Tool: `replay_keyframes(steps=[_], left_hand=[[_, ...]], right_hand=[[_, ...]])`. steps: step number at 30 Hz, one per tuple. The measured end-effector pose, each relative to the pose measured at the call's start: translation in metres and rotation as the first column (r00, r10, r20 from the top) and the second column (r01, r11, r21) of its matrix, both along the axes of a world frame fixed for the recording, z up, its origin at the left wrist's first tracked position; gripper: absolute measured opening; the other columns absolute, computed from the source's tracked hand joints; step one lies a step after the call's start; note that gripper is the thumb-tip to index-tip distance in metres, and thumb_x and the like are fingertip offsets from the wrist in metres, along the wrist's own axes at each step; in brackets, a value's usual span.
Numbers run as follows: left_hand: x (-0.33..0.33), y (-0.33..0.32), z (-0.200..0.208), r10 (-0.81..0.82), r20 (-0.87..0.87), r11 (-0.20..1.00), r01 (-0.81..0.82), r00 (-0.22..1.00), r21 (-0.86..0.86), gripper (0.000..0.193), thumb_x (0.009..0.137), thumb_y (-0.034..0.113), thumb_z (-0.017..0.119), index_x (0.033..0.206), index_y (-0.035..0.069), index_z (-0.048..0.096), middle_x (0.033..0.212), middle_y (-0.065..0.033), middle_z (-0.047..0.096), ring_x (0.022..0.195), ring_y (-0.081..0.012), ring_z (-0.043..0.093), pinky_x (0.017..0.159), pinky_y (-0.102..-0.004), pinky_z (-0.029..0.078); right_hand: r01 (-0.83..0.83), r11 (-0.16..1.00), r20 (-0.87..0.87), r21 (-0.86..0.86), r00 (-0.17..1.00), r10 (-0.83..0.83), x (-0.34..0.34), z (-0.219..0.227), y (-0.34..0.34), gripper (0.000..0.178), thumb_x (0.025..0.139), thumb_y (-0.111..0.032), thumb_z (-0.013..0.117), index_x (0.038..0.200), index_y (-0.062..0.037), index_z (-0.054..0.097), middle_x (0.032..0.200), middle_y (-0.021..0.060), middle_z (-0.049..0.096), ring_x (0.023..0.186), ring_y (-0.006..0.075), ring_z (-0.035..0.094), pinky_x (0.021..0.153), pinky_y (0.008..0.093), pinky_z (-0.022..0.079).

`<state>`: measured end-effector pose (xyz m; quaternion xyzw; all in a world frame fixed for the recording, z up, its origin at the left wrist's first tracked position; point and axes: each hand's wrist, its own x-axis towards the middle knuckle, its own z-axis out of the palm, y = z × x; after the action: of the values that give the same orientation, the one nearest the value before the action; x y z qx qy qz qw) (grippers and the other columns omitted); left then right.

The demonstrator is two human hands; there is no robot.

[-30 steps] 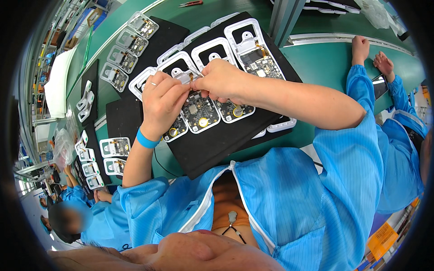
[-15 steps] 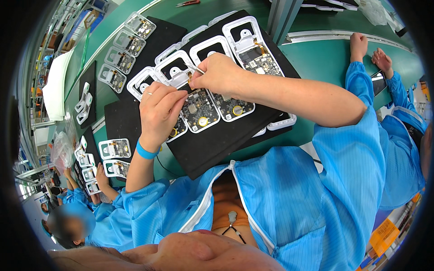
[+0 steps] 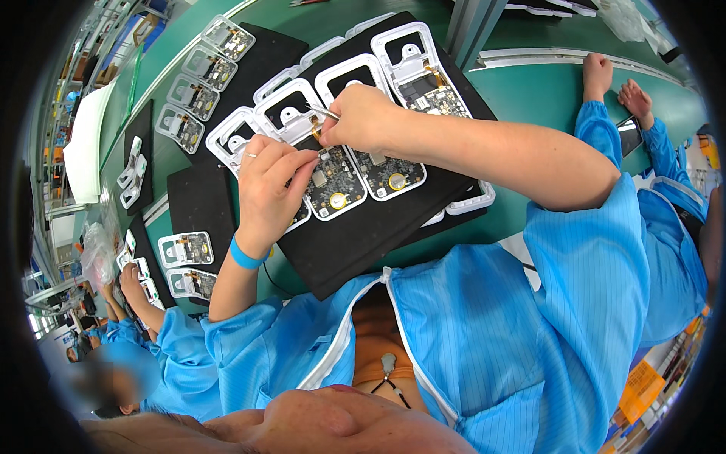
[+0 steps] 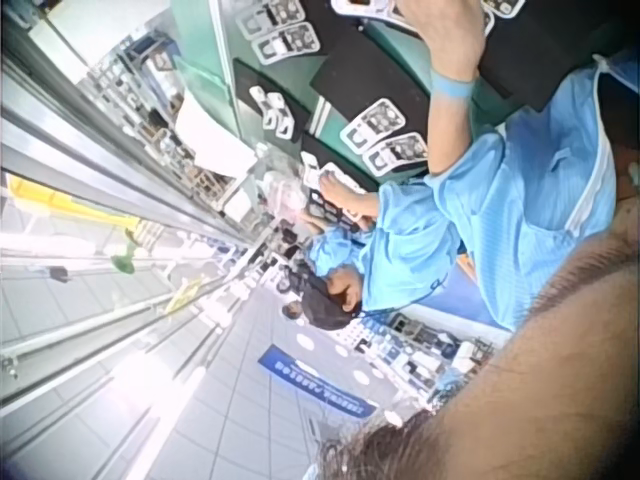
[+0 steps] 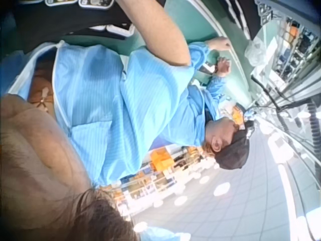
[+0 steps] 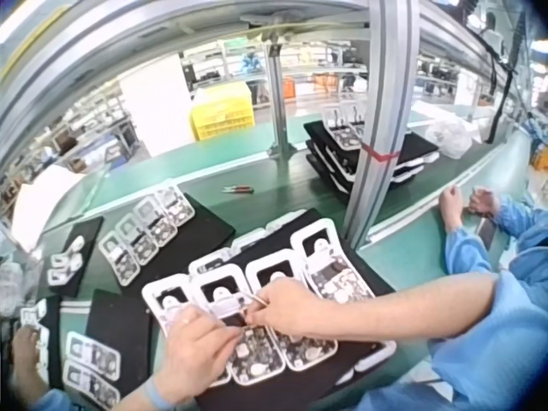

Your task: The worker is assembling internal components and circuit boards into plastic device housings.

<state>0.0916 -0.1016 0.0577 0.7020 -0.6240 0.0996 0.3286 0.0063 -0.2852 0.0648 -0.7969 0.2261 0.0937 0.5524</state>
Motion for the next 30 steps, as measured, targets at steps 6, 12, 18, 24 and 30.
replay_keyframes(steps=[6,12,18,24,30], left_hand=[[-0.007,0.0,0.005,-0.054,-0.049,0.998,0.054,0.997,0.018,0.02,0.068,0.001,0.071,0.087,0.005,0.071,0.079,-0.0037,0.057,0.079,-0.0235,0.052,0.069,-0.0366,0.041],[-0.011,0.001,0.003,-0.06,-0.003,0.996,0.06,0.998,0.061,0.019,0.068,0.006,0.073,0.087,0.005,0.071,0.081,-0.0038,0.054,0.082,-0.0231,0.05,0.072,-0.0374,0.041],[-0.012,0.002,0.004,-0.058,0.011,0.996,0.057,0.998,0.076,0.019,0.069,0.009,0.075,0.088,0.005,0.072,0.082,-0.0045,0.053,0.083,-0.0237,0.05,0.073,-0.0374,0.041],[-0.012,0.003,0.005,-0.06,0.014,0.994,0.058,0.998,0.096,0.02,0.069,0.009,0.075,0.088,0.005,0.072,0.082,-0.0049,0.053,0.083,-0.0239,0.049,0.073,-0.0373,0.041],[-0.011,0.0,0.006,-0.067,0.012,0.992,0.065,0.998,0.106,0.02,0.069,0.009,0.075,0.088,0.005,0.072,0.083,-0.0051,0.053,0.083,-0.024,0.05,0.073,-0.037,0.041]], right_hand=[[-0.006,0.998,0.016,-0.063,1.0,0.007,-0.001,0.0,0.001,0.012,0.078,-0.012,0.073,0.079,-0.0004,0.07,0.069,0.0052,0.065,0.063,0.0102,0.055,0.059,0.0273,0.044],[-0.029,0.983,0.056,-0.179,0.998,0.039,-0.004,0.002,0.002,0.014,0.078,-0.015,0.072,0.081,-0.0015,0.071,0.066,0.0105,0.065,0.063,0.0153,0.059,0.061,0.0312,0.047],[-0.015,0.979,0.058,-0.202,0.998,0.028,-0.005,0.004,0.004,0.016,0.079,-0.017,0.072,0.082,-0.0022,0.071,0.067,0.012,0.065,0.062,0.0177,0.06,0.061,0.0329,0.048],[-0.031,0.974,0.079,-0.224,0.996,0.05,-0.005,0.002,0.004,0.016,0.08,-0.017,0.071,0.083,-0.0021,0.071,0.068,0.0129,0.066,0.064,0.0192,0.062,0.062,0.0335,0.048],[-0.054,0.966,0.063,-0.252,0.995,0.072,-0.004,0.002,0.002,0.017,0.081,-0.019,0.071,0.085,-0.0022,0.071,0.072,0.0148,0.067,0.067,0.0222,0.065,0.064,0.035,0.05]])
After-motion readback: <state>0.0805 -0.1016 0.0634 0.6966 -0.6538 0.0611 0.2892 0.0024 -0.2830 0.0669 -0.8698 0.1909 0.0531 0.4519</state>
